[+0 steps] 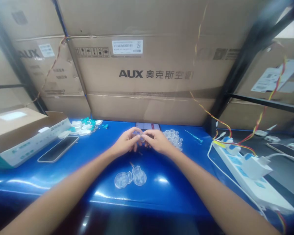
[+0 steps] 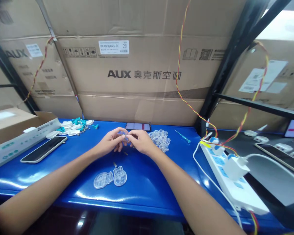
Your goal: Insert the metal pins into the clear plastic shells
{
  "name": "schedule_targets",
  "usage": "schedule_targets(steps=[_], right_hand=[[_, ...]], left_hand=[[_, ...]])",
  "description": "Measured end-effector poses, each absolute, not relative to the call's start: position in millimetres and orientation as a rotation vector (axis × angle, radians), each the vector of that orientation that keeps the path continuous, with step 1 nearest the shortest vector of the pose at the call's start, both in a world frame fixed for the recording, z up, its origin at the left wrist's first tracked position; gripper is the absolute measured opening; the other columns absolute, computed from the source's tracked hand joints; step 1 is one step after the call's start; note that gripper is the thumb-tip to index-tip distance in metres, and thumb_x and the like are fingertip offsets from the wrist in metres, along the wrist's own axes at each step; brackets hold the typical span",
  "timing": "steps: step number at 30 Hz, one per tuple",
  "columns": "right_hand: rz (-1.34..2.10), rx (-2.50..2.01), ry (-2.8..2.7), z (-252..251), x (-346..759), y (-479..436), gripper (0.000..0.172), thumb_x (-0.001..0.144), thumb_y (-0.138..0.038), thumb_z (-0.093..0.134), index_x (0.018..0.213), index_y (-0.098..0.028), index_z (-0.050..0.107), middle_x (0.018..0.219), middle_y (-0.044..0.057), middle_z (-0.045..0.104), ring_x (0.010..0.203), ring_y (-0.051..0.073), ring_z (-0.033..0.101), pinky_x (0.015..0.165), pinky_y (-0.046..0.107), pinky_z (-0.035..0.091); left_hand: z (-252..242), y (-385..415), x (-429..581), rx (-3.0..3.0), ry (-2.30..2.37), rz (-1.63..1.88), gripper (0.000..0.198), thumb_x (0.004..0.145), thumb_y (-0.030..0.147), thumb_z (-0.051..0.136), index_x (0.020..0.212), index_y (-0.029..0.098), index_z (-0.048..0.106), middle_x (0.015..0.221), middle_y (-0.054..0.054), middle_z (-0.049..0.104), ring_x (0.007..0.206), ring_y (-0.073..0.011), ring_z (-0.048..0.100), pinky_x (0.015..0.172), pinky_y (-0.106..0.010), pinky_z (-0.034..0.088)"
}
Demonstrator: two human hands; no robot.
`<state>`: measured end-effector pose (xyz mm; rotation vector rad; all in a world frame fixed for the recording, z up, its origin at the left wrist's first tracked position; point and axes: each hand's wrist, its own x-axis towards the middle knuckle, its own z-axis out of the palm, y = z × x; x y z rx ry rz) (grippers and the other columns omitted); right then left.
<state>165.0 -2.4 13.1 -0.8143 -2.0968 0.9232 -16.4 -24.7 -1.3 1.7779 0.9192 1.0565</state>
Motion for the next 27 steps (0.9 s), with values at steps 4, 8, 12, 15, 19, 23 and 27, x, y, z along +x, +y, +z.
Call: schedule_targets(steps=[4, 8, 12, 15, 19, 23, 27], right_hand=[[0.911, -0.813, -2.109, 12.0, 164.4, -2.1, 0.025, 0.089, -0.031, 0.049, 0.074, -0.016, 0.062, 0.061, 0.0, 0.062, 0.054, 0.012, 0.057, 0.053, 0.022, 0.045], [0.894, -0.818, -2.108, 12.8, 163.8, -3.1, 0.025, 0.089, -0.031, 0.049, 0.073, -0.016, 0.061, 0.061, 0.0, 0.061, 0.053, 0.012, 0.056, 0.053, 0.022, 0.044], [0.822, -0.814, -2.139, 14.2, 163.9, -4.5, 0.026, 0.089, -0.029, 0.048, 0.071, -0.016, 0.061, 0.061, 0.0, 0.061, 0.054, 0.012, 0.057, 0.053, 0.021, 0.042], [0.74, -0.818, -2.166, 12.7, 164.0, -4.4, 0.026, 0.09, -0.028, 0.048, 0.071, -0.015, 0.062, 0.06, -0.001, 0.06, 0.054, 0.011, 0.056, 0.054, 0.02, 0.041], [0.64, -0.804, -2.183, 9.0, 163.2, -4.2, 0.027, 0.09, -0.026, 0.048, 0.071, -0.015, 0.062, 0.061, -0.001, 0.06, 0.055, 0.01, 0.054, 0.056, 0.02, 0.039], [0.578, -0.81, -2.179, 8.1, 161.7, -5.0, 0.027, 0.09, -0.026, 0.048, 0.07, -0.016, 0.062, 0.062, -0.001, 0.061, 0.056, 0.01, 0.053, 0.057, 0.02, 0.039], [0.838, -0.864, -2.101, 9.1, 161.0, -2.5, 0.022, 0.089, -0.027, 0.048, 0.075, -0.017, 0.062, 0.063, 0.0, 0.062, 0.055, 0.012, 0.058, 0.055, 0.021, 0.044]], left_hand=[[-0.8, -25.1, -16.8, 1.804, 0.923, 1.059, 0.029, 0.091, 0.04, 0.048, 0.11, 0.019, 0.05, 0.072, 0.0, 0.062, 0.042, -0.0072, 0.054, 0.035, -0.015, 0.037], [-0.2, -25.9, -16.4, 1.803, 0.929, 1.068, 0.03, 0.091, 0.041, 0.048, 0.111, 0.019, 0.05, 0.072, 0.0, 0.062, 0.042, -0.007, 0.055, 0.036, -0.015, 0.037], [-0.8, -25.1, -16.0, 1.783, 0.947, 1.072, 0.028, 0.09, 0.039, 0.05, 0.108, 0.018, 0.051, 0.07, 0.001, 0.062, 0.041, -0.0073, 0.054, 0.035, -0.015, 0.037], [-2.7, -23.5, -15.8, 1.764, 0.953, 1.082, 0.026, 0.089, 0.038, 0.05, 0.106, 0.018, 0.051, 0.067, 0.002, 0.061, 0.04, -0.0076, 0.054, 0.034, -0.015, 0.037], [-4.7, -22.0, -15.1, 1.731, 0.97, 1.1, 0.023, 0.089, 0.036, 0.05, 0.104, 0.018, 0.052, 0.066, 0.002, 0.06, 0.04, -0.0076, 0.055, 0.034, -0.014, 0.036], [-4.1, -23.0, -13.2, 1.692, 0.972, 1.122, 0.022, 0.088, 0.035, 0.05, 0.102, 0.018, 0.052, 0.064, 0.002, 0.06, 0.04, -0.0078, 0.055, 0.034, -0.014, 0.035], [-2.5, -23.8, -12.7, 1.679, 0.98, 1.097, 0.03, 0.086, 0.038, 0.053, 0.107, 0.016, 0.051, 0.067, 0.0, 0.064, 0.04, -0.008, 0.055, 0.034, -0.015, 0.035]])
